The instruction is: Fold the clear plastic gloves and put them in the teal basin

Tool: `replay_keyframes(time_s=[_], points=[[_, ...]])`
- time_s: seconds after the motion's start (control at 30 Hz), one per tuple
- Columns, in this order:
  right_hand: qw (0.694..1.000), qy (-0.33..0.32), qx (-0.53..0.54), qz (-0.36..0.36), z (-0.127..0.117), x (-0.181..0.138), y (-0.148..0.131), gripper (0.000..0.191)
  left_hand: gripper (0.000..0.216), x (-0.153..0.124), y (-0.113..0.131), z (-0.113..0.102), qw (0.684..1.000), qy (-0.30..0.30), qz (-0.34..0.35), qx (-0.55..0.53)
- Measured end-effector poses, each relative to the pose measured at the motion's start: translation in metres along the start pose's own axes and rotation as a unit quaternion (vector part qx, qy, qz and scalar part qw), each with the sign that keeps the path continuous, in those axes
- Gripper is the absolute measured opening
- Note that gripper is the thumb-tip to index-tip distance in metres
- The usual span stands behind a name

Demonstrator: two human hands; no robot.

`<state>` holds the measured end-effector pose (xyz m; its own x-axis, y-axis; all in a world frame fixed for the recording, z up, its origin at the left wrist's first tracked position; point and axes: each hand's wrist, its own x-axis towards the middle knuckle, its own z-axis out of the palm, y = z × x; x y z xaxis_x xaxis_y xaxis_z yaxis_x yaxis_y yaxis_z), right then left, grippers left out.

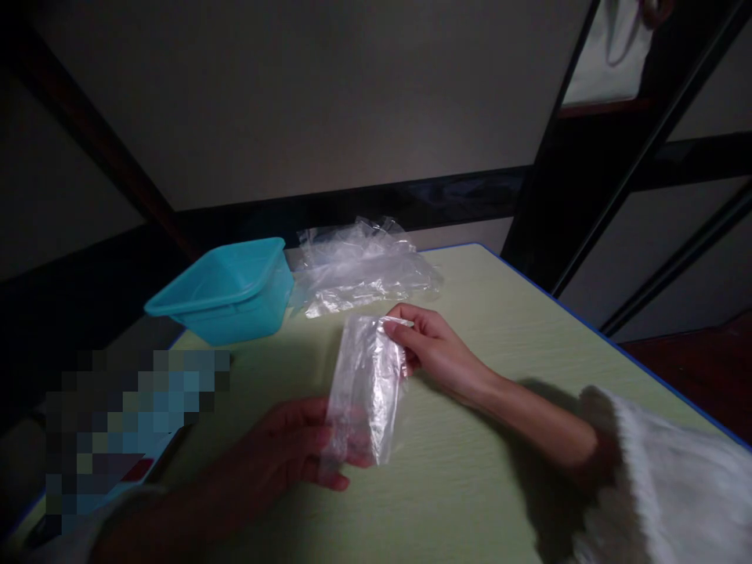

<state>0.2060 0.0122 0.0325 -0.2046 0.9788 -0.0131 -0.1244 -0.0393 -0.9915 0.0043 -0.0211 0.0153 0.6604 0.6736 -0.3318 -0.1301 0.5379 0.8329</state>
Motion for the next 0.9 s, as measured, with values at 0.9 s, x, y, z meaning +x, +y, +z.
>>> replay_keyframes(time_s=[0.9], points=[[0.998,-0.059,-0.03,-0.004,0.001,0.01,0.009,0.038,0.021,0.031,0.017,-0.012,0.951,0.17,0.101,0.239]])
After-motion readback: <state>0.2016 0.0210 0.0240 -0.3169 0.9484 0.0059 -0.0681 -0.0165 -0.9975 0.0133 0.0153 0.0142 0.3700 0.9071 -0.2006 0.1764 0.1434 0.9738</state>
